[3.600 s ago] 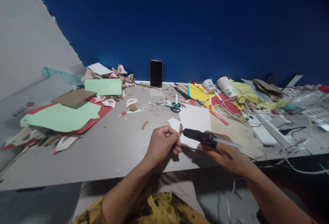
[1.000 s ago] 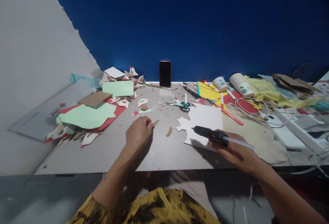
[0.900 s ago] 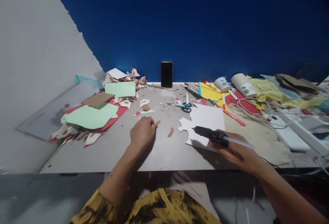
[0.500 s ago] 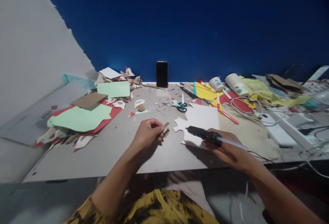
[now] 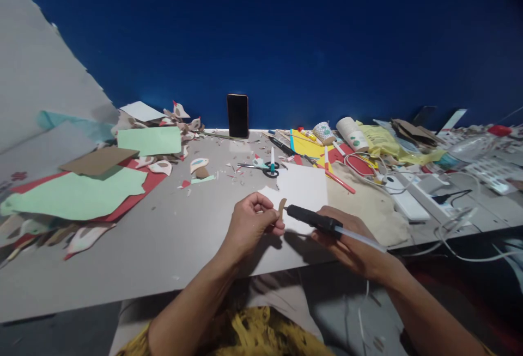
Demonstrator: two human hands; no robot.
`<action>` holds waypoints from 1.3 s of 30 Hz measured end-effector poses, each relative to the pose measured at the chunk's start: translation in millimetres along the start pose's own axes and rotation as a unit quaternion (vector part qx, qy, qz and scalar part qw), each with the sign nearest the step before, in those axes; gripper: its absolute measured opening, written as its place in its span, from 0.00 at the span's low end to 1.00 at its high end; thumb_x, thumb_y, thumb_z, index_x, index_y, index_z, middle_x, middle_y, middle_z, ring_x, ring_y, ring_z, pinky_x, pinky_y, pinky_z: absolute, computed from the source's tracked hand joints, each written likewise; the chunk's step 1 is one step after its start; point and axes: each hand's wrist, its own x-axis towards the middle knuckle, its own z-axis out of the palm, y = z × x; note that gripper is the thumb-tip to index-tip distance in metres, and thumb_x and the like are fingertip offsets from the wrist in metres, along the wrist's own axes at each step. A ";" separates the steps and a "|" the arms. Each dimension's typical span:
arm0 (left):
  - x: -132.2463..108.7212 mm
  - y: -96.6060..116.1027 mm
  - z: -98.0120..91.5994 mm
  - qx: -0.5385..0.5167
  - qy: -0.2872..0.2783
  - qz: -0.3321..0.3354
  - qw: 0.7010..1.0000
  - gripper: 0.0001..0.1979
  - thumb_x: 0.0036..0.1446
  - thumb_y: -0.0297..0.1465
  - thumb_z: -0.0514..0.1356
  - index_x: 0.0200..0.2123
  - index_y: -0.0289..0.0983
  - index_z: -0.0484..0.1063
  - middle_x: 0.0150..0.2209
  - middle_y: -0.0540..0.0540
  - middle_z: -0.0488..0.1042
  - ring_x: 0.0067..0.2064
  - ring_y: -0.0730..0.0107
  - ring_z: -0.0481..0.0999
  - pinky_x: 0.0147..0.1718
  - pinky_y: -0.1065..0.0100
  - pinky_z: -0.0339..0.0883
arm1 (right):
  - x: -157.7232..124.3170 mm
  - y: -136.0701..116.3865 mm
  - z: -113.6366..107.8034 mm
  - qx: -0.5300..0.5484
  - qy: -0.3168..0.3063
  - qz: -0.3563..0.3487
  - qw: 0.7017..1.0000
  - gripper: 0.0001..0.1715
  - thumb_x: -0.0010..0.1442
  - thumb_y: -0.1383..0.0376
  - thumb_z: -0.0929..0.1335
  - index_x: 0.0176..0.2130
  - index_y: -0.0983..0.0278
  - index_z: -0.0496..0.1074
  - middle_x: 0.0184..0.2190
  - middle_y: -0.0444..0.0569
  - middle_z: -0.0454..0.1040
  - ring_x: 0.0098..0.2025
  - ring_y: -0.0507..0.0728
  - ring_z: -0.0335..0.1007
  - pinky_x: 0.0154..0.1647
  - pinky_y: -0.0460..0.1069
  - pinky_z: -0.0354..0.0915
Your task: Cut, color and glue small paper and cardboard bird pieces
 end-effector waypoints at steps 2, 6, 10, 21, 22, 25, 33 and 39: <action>0.7 -1.3 2.1 -0.002 -0.002 -0.004 1.000 0.13 0.42 0.26 0.67 0.30 0.37 0.66 0.21 0.50 0.75 0.22 0.66 0.78 0.24 0.66 0.75 | -2.1 0.3 0.1 -0.007 0.000 -0.002 1.000 0.08 0.73 0.62 0.64 0.40 0.62 0.67 0.33 0.46 0.73 0.33 0.54 0.69 0.32 0.47 0.60; 2.3 -2.1 2.5 -0.006 -0.002 -0.004 1.000 0.13 0.42 0.26 0.68 0.30 0.37 0.66 0.21 0.51 0.75 0.22 0.66 0.78 0.23 0.67 0.75 | -4.5 -0.9 -0.7 -0.023 -0.002 0.017 1.000 0.10 0.73 0.60 0.64 0.39 0.61 0.67 0.33 0.46 0.72 0.33 0.55 0.68 0.32 0.48 0.59; 2.3 -2.4 1.8 -0.002 -0.006 -0.008 1.000 0.14 0.42 0.26 0.68 0.30 0.37 0.65 0.21 0.50 0.75 0.22 0.65 0.79 0.23 0.67 0.74 | -4.7 -1.4 -0.5 -0.017 0.002 0.030 0.999 0.13 0.73 0.59 0.64 0.36 0.62 0.68 0.31 0.46 0.72 0.31 0.54 0.67 0.31 0.48 0.59; -0.8 0.6 3.0 0.007 -0.008 0.004 1.000 0.13 0.41 0.26 0.66 0.29 0.38 0.64 0.20 0.49 0.76 0.22 0.66 0.78 0.23 0.67 0.74 | -3.7 -2.7 -0.5 -0.043 0.022 0.007 0.999 0.14 0.73 0.61 0.65 0.34 0.62 0.68 0.27 0.44 0.71 0.27 0.53 0.65 0.28 0.48 0.56; -0.6 0.5 2.9 0.012 -0.009 0.004 1.000 0.13 0.42 0.26 0.66 0.29 0.38 0.63 0.20 0.49 0.76 0.22 0.66 0.78 0.23 0.67 0.73 | -3.9 -2.5 -0.3 -0.044 0.023 0.007 0.999 0.14 0.73 0.60 0.65 0.34 0.62 0.68 0.27 0.44 0.71 0.27 0.53 0.65 0.28 0.48 0.56; 0.1 0.3 3.0 0.024 -0.003 0.001 1.000 0.13 0.41 0.25 0.65 0.29 0.38 0.63 0.20 0.49 0.76 0.21 0.66 0.78 0.22 0.67 0.73 | -4.0 -1.4 0.8 -0.050 0.030 0.006 0.998 0.16 0.73 0.59 0.64 0.34 0.62 0.68 0.27 0.44 0.70 0.27 0.53 0.64 0.28 0.48 0.56; -0.7 -0.1 4.3 0.024 -0.005 0.003 1.000 0.14 0.42 0.24 0.66 0.29 0.39 0.63 0.20 0.50 0.76 0.22 0.66 0.78 0.23 0.67 0.74 | -4.3 -2.6 -0.9 -0.065 -0.004 0.015 0.998 0.17 0.74 0.57 0.62 0.36 0.63 0.70 0.29 0.47 0.73 0.28 0.54 0.67 0.28 0.49 0.58; -0.8 0.1 3.6 0.040 -0.012 0.002 0.999 0.13 0.44 0.25 0.65 0.28 0.39 0.63 0.20 0.47 0.77 0.21 0.66 0.78 0.22 0.68 0.72 | -2.8 -3.1 -2.6 -0.080 0.008 0.009 0.997 0.19 0.75 0.56 0.61 0.34 0.63 0.68 0.27 0.46 0.72 0.27 0.54 0.66 0.27 0.48 0.58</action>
